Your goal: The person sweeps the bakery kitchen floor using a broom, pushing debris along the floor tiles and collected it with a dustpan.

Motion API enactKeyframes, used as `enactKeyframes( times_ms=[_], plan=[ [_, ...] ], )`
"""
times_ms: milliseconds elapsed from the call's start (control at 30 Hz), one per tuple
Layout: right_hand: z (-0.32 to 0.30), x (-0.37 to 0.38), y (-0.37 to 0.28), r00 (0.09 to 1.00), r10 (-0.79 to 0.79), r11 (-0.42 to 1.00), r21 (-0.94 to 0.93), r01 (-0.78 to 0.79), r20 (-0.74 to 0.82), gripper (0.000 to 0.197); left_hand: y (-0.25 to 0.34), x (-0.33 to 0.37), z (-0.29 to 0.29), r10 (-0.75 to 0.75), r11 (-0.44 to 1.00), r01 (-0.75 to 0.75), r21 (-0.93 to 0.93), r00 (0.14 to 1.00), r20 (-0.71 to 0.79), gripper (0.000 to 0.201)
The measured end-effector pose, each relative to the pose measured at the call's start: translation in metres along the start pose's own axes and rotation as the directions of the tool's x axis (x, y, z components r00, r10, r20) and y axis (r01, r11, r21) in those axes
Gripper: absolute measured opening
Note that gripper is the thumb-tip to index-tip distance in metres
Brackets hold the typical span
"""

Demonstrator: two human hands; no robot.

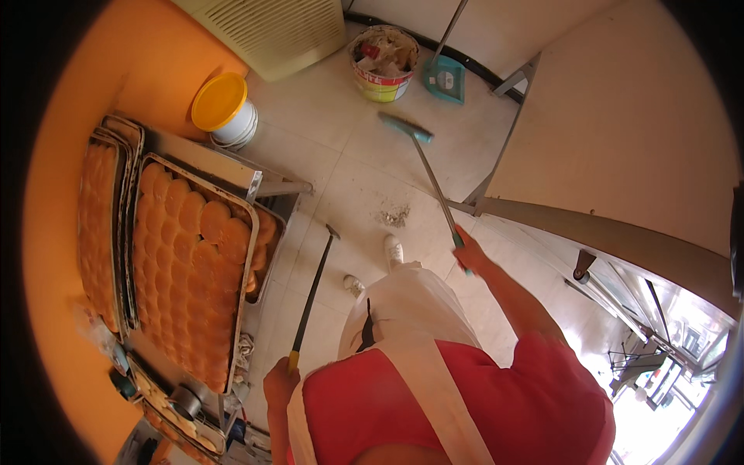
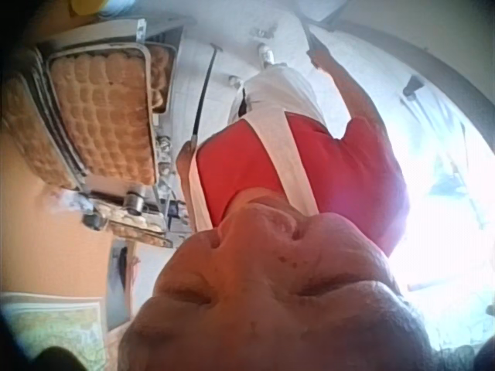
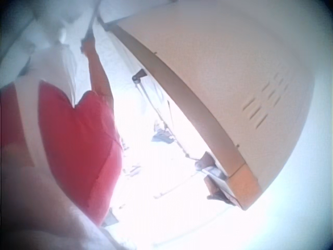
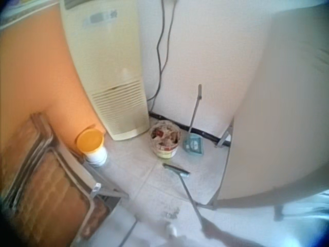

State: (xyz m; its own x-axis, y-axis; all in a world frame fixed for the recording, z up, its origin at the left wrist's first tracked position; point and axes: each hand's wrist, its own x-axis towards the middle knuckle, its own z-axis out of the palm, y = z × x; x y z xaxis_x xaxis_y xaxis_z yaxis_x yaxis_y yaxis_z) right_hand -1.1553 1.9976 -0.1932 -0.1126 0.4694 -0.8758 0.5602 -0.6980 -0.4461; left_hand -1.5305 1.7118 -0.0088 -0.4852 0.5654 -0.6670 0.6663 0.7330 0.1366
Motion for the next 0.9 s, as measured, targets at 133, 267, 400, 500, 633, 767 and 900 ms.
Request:
enactKeyframes(
  times_ms=[133, 267, 400, 500, 633, 767, 900],
  plan=[
    [0.041, 0.072, -0.011, 0.999, -0.050, 0.998, -0.023, 0.050, 0.006, 0.071, 0.015, -0.002, -0.004, -0.024, 1.000, 0.024, 0.017, 1.000, 0.013, 0.019],
    [0.056, 0.036, 0.040, 0.984, -0.178, 0.895, -0.417, 0.160, -0.004, 0.073, 0.025, -0.005, -0.007, -0.089, 0.996, 0.089, 0.009, 0.995, 0.046, 0.020],
    [0.018, -0.040, 0.052, 0.986, 0.107, 0.958, -0.278, -0.067, 0.131, 0.071, 0.026, -0.007, -0.005, -0.105, 0.994, 0.104, 0.034, 0.993, 0.045, 0.022],
    [0.005, -0.055, 0.021, 0.972, 0.083, 0.968, -0.249, -0.026, 0.222, 0.073, 0.026, -0.011, -0.002, -0.134, 0.991, 0.134, 0.022, 0.990, 0.035, 0.024],
    [0.043, 0.011, -0.049, 0.956, -0.055, 0.895, -0.410, 0.175, 0.288, 0.074, 0.030, -0.017, 0.007, -0.188, 0.982, 0.189, -0.013, 0.982, 0.013, 0.027],
    [0.122, 0.126, -0.141, 0.880, -0.209, 0.827, -0.403, 0.392, 0.426, 0.071, 0.033, -0.020, 0.017, -0.224, 0.974, 0.223, -0.038, 0.974, -0.018, 0.030],
    [0.184, 0.220, -0.218, 0.855, -0.220, 0.378, -0.768, 0.518, 0.469, 0.075, 0.031, -0.030, 0.027, -0.258, 0.963, 0.256, -0.084, 0.966, -0.013, 0.031]
  ],
)
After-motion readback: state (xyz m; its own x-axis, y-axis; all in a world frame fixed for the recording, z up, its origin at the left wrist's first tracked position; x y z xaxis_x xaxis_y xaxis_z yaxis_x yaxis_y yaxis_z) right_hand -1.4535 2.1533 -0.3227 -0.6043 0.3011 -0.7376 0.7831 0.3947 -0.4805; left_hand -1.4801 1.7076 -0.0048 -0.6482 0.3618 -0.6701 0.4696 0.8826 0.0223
